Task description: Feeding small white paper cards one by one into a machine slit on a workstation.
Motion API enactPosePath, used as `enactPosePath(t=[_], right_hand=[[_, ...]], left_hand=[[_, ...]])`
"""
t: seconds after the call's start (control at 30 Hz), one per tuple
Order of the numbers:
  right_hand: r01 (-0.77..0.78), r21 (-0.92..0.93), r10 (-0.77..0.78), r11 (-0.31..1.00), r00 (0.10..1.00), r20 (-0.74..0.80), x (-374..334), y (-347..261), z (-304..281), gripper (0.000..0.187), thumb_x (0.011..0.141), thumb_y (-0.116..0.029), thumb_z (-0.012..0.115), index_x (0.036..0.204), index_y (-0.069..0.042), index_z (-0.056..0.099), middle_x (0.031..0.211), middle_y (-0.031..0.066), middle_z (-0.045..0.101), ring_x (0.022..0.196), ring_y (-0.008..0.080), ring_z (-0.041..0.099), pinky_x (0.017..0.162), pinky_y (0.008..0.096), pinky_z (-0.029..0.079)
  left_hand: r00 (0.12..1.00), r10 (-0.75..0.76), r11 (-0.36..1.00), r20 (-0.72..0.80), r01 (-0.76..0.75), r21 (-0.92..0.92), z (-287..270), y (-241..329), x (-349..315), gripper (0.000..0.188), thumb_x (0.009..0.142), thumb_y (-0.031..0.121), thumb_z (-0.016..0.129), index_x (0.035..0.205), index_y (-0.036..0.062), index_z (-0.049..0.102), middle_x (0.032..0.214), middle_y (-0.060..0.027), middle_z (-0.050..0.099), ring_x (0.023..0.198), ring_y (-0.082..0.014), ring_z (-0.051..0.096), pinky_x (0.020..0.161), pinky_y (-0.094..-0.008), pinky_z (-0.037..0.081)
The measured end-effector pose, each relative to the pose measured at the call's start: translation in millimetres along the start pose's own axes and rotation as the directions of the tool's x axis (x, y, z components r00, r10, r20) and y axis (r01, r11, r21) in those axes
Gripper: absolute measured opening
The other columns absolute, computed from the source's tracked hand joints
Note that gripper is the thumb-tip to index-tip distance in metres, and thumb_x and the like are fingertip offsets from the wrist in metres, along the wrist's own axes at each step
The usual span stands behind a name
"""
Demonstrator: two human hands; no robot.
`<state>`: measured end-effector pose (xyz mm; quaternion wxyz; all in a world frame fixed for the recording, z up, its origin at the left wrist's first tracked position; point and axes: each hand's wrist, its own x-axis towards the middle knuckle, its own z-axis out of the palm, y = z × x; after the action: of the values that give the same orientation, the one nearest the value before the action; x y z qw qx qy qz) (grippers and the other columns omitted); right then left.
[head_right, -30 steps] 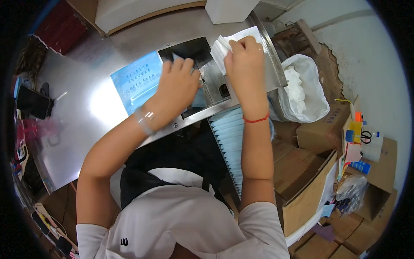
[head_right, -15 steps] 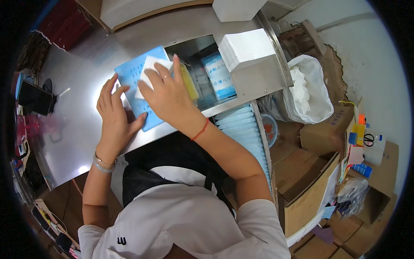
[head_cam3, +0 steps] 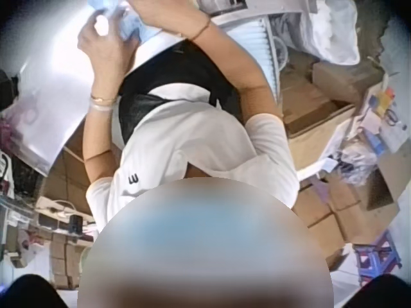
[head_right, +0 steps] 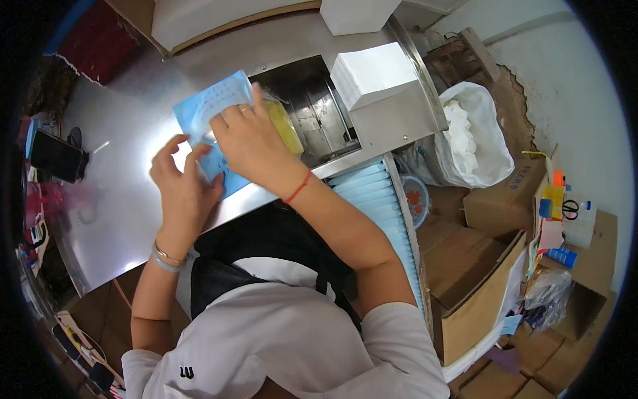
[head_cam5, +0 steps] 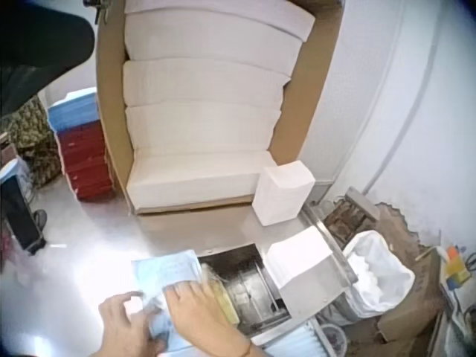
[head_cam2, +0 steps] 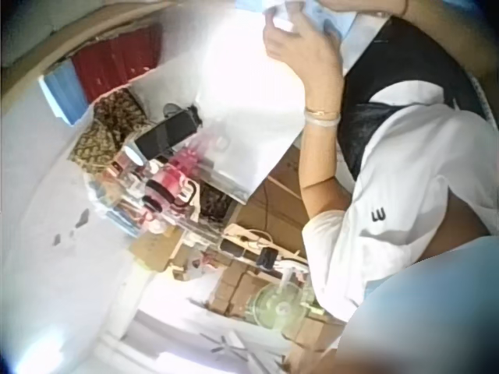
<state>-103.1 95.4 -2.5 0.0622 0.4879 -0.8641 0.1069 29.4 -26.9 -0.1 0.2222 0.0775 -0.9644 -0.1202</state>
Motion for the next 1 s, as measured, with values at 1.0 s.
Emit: enactPosePath(t=[1.0], right_hand=[[-0.014,0.259,0.002,0.966,0.999,0.045,-10.6,25.2,-9.5,0.023,0.071,0.003,0.055,0.086,-0.005,0.070,0.074,0.0125,0.062,0.080,0.0323,0.060,0.085,0.0412,0.043]], left_hand=[[0.984,-0.047,0.924,0.172,0.108,-0.366,-2.0,12.2,26.9,0.034,0.076,0.023,0.080,0.092,-0.0006,0.060,0.102,-0.0183,0.051,0.112,-0.0378,0.057,0.087,-0.0400,0.051]])
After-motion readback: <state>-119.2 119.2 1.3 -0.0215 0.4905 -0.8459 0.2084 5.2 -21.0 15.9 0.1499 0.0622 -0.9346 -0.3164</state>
